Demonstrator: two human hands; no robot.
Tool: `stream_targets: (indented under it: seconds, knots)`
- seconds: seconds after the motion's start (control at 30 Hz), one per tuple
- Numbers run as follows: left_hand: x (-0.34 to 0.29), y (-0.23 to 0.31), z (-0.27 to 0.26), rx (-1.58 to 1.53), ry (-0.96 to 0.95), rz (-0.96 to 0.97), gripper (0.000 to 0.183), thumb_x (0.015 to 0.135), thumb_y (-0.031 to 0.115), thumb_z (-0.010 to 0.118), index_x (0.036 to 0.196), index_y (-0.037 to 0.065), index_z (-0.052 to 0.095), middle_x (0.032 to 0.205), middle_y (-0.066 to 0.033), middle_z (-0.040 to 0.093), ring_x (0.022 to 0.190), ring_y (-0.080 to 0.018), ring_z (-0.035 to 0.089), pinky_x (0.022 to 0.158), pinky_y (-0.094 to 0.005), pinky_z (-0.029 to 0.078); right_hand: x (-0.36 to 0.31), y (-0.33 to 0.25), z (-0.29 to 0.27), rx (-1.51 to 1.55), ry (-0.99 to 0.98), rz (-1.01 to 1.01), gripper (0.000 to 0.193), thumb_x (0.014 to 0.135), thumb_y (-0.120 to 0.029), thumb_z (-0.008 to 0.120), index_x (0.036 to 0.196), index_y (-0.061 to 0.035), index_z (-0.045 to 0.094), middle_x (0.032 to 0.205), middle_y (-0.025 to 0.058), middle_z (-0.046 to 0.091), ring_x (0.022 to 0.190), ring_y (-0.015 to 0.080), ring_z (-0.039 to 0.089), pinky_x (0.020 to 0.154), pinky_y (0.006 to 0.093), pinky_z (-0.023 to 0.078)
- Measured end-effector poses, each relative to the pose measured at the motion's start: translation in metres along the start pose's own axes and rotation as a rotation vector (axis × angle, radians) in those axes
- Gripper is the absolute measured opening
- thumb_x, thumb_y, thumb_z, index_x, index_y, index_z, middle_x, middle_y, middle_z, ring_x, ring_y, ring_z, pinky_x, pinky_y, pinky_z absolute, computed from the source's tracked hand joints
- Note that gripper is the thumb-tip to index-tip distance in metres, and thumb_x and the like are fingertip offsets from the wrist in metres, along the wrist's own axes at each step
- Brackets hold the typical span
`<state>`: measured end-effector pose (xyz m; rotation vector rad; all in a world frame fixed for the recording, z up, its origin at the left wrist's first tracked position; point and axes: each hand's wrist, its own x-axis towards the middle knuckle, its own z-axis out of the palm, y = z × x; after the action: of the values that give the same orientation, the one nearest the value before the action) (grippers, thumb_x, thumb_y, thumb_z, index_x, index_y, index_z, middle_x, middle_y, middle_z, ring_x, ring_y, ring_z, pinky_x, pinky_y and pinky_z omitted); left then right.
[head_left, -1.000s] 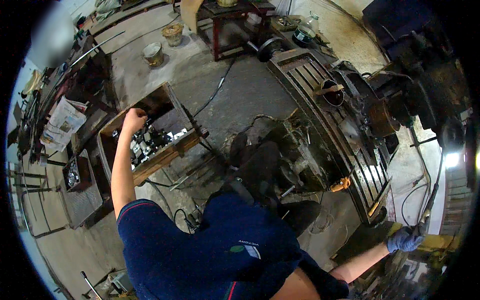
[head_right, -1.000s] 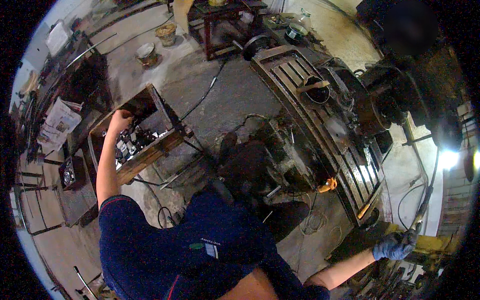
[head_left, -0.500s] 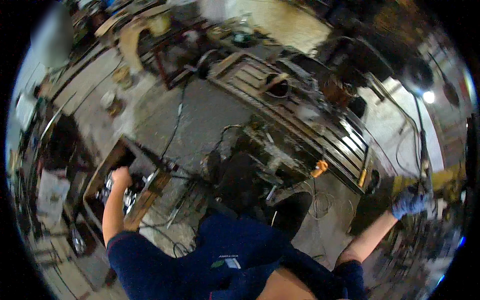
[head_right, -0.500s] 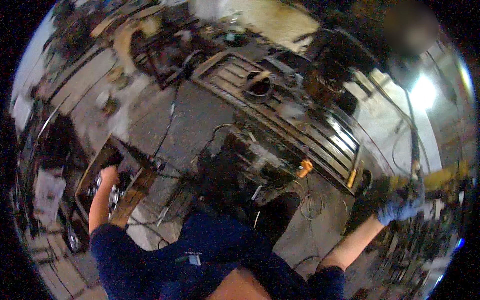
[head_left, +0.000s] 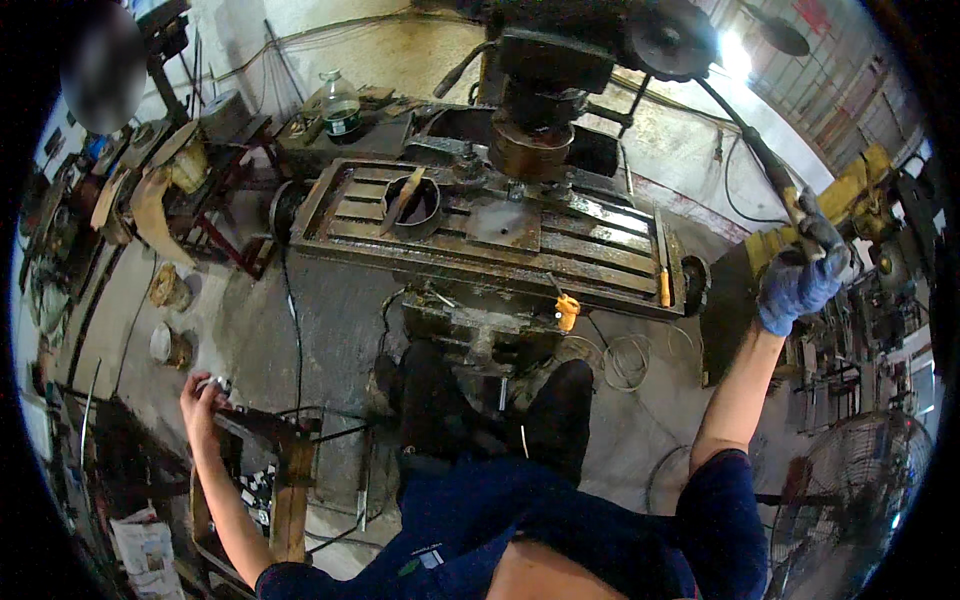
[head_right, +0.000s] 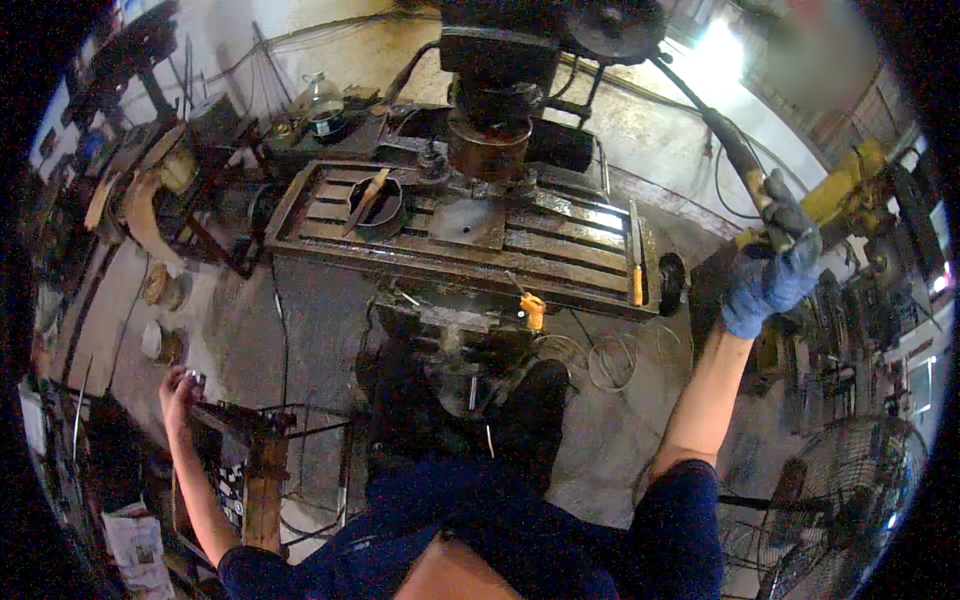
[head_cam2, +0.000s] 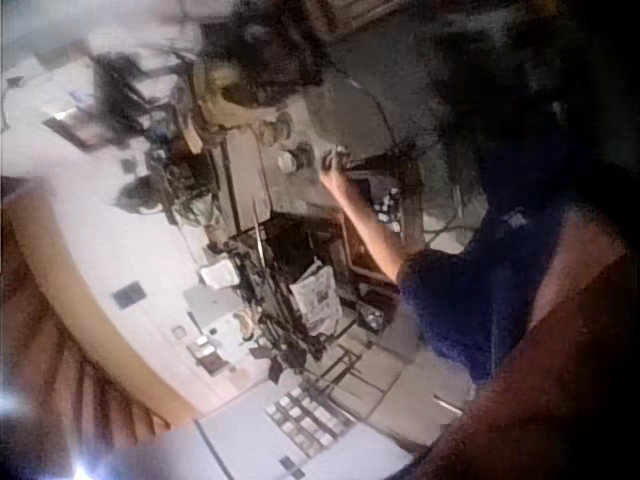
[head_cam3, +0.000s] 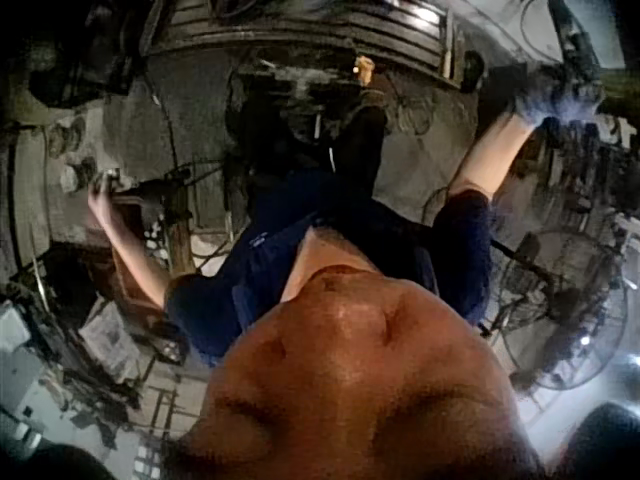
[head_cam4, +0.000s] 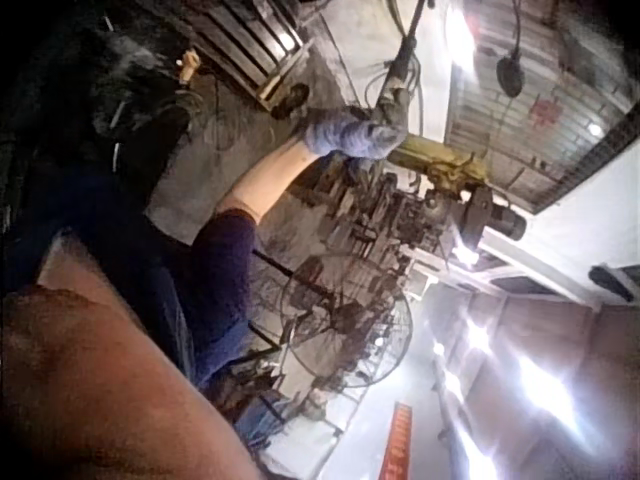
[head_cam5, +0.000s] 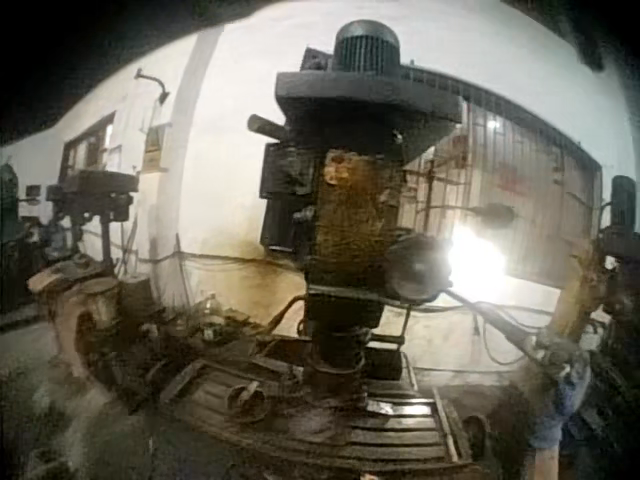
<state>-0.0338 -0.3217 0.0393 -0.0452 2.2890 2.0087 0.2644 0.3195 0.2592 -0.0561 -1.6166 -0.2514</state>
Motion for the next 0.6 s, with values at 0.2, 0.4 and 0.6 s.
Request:
stream_targets:
  seconds: [0.2, 0.4, 0.6]
  knots:
    - [0.024, 0.031, 0.116, -0.129, -0.223, 0.034, 0.006, 0.077, 0.006, 0.057, 0.078, 0.003, 0.051, 0.066, -0.0034, 0.053, 0.055, -0.0122, 0.052, 0.051, -0.0279, 0.045, 0.027, 0.013, 0.010, 0.169, 0.045, 0.099, 0.014, 0.079, 0.006, 0.041, 0.084, 0.0044, 0.054, 0.087, 0.0152, 0.060, 0.086, 0.0298, 0.061, 0.080, 0.0357, 0.048]
    - [0.043, 0.022, 0.185, -0.232, -0.395, 0.038, 0.006, 0.078, 0.006, 0.056, 0.074, 0.002, 0.053, 0.064, -0.0030, 0.053, 0.056, -0.0116, 0.052, 0.052, -0.0270, 0.045, 0.082, 0.066, 0.004, 0.250, 0.062, 0.017, 0.019, 0.079, 0.002, 0.045, 0.092, 0.0018, 0.057, 0.094, 0.0109, 0.061, 0.082, 0.0256, 0.059, 0.080, 0.0323, 0.047]
    - [0.050, 0.008, 0.206, -0.126, -0.447, 0.004, 0.006, 0.077, 0.007, 0.059, 0.074, 0.002, 0.055, 0.065, -0.0028, 0.055, 0.055, -0.0114, 0.053, 0.052, -0.0261, 0.045, 0.104, 0.055, 0.002, -0.067, 0.081, -0.134, 0.028, 0.079, -0.003, 0.051, 0.106, 0.0012, 0.056, 0.096, 0.0146, 0.061, 0.085, 0.0278, 0.059, 0.078, 0.0339, 0.047]
